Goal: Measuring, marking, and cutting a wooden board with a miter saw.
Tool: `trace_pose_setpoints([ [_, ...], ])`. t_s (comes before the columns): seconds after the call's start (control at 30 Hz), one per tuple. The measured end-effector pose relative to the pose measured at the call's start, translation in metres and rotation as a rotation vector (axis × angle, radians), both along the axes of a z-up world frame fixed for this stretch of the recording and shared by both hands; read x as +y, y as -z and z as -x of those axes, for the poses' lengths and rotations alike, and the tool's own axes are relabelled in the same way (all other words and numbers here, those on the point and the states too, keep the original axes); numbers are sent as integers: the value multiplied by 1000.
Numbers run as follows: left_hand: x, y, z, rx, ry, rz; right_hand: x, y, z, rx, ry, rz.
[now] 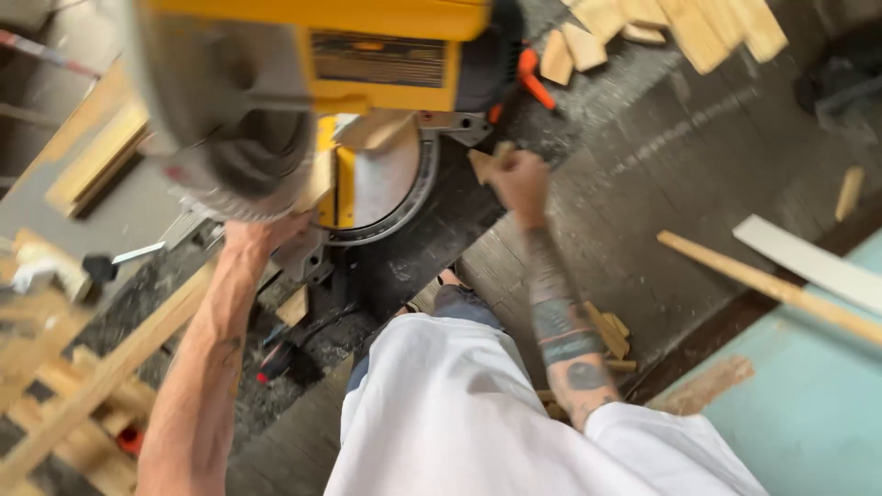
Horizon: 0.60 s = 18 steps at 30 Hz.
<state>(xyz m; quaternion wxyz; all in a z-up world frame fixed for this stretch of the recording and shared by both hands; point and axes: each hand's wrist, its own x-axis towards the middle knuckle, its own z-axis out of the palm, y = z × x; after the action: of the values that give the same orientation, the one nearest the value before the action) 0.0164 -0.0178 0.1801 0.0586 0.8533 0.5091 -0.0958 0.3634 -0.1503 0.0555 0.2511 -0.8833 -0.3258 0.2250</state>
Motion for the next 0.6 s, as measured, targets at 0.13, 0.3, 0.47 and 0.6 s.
trace_pose_setpoints([
  [0.13, 1, 10, 28, -22, 4, -107, 7, 28, -27, -41, -118, -11],
  [0.3, -1, 39, 45, -59, 63, -214, 24, -53, 80, 353, -402, -197],
  [0.47, -5, 66, 48, -101, 173, -303, 84, -26, 181, 134, -857, -382],
  [0.6, -11, 75, 55, -132, 245, -387, 105, 39, 199, -224, -994, -337],
])
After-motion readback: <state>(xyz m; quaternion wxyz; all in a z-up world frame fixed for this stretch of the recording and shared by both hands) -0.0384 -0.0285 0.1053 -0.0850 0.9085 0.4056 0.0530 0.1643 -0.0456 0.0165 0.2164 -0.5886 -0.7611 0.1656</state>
